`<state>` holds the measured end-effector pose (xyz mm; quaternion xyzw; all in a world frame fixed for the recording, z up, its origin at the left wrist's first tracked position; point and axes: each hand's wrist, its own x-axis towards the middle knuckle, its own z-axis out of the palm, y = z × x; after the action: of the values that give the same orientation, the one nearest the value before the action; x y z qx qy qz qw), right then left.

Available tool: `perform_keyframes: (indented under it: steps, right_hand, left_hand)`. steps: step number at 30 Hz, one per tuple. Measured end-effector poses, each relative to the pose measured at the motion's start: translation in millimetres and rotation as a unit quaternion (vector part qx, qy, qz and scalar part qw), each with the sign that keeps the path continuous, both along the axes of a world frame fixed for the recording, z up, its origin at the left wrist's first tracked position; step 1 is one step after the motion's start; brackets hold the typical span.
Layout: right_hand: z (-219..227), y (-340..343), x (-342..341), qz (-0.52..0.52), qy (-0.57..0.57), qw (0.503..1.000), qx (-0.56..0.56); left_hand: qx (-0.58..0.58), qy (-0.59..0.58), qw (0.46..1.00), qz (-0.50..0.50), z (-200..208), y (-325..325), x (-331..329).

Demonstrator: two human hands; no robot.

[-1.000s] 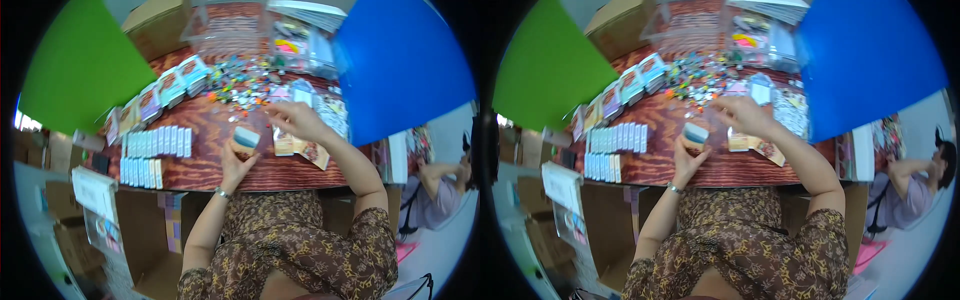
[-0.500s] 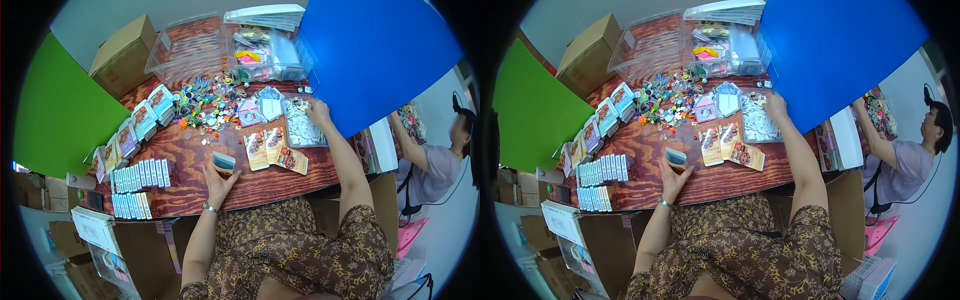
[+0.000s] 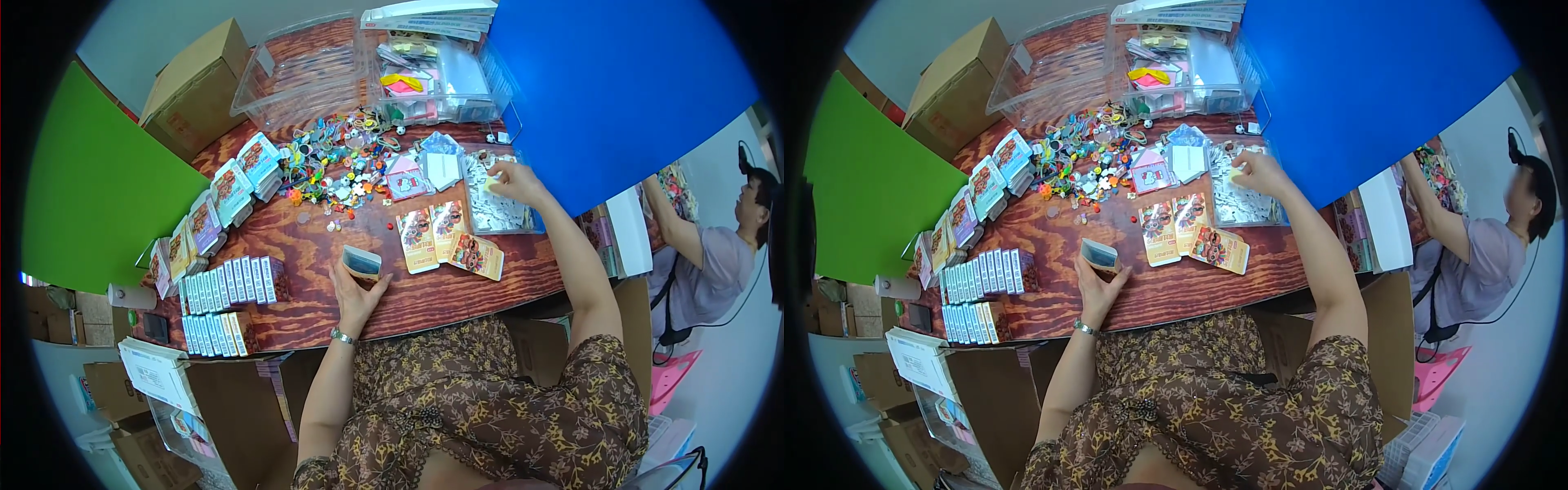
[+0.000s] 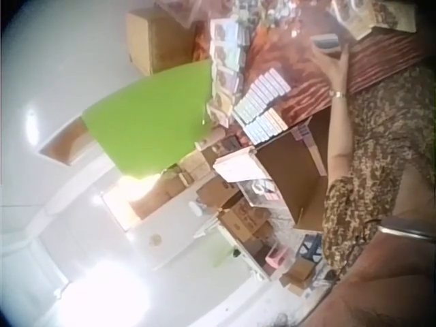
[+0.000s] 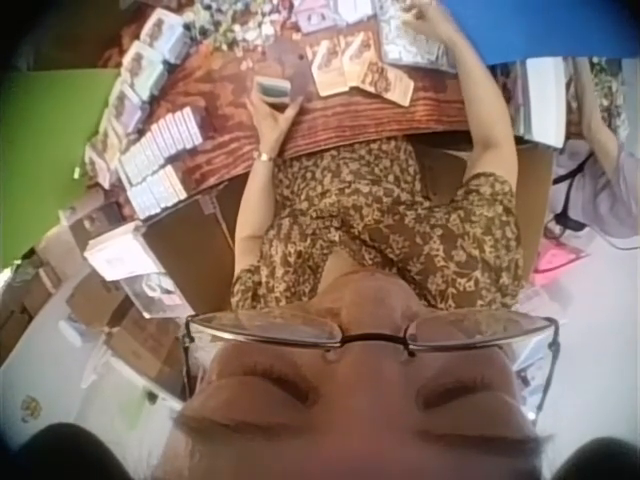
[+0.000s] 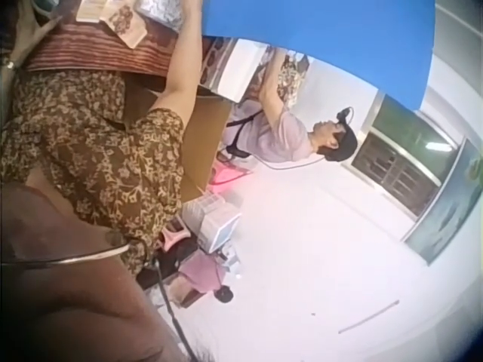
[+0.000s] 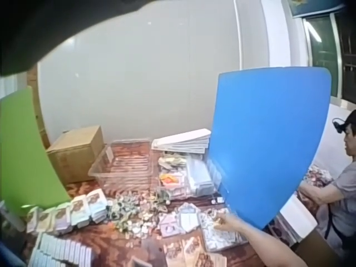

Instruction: Packaging small toy figurines into small cardboard boxes and applying stickers.

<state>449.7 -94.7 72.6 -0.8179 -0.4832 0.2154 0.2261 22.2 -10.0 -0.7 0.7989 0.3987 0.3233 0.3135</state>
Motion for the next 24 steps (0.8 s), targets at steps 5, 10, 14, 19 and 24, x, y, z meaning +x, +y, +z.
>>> perform_keyframes:
  steps: [5,10,14,19,24]
  right_hand:
    - [-14.3,0.0,-20.6,0.046,-0.137,0.987,-0.064]
    - [-26.0,0.4,-20.3,0.045,-0.189,0.98,-0.036]
    - [-14.6,1.8,-13.9,0.054,-0.084,0.995,-0.016]
    - [24.4,21.2,-58.7,0.079,0.25,0.959,0.111]
    - [75.5,43.6,-168.5,0.224,0.186,0.953,0.086]
  left_hand:
    - [0.017,-0.01,1.0,-0.009,2.7,-0.5,2.2]
    - [-0.04,-0.03,0.999,0.012,3.9,-2.1,4.3]
    - [-0.053,-0.031,0.998,0.027,10.4,-2.9,5.2]
    - [-0.05,-0.092,0.994,0.021,6.3,-8.3,10.9]
    - [-0.033,-0.095,0.994,0.045,9.4,-10.9,26.1]
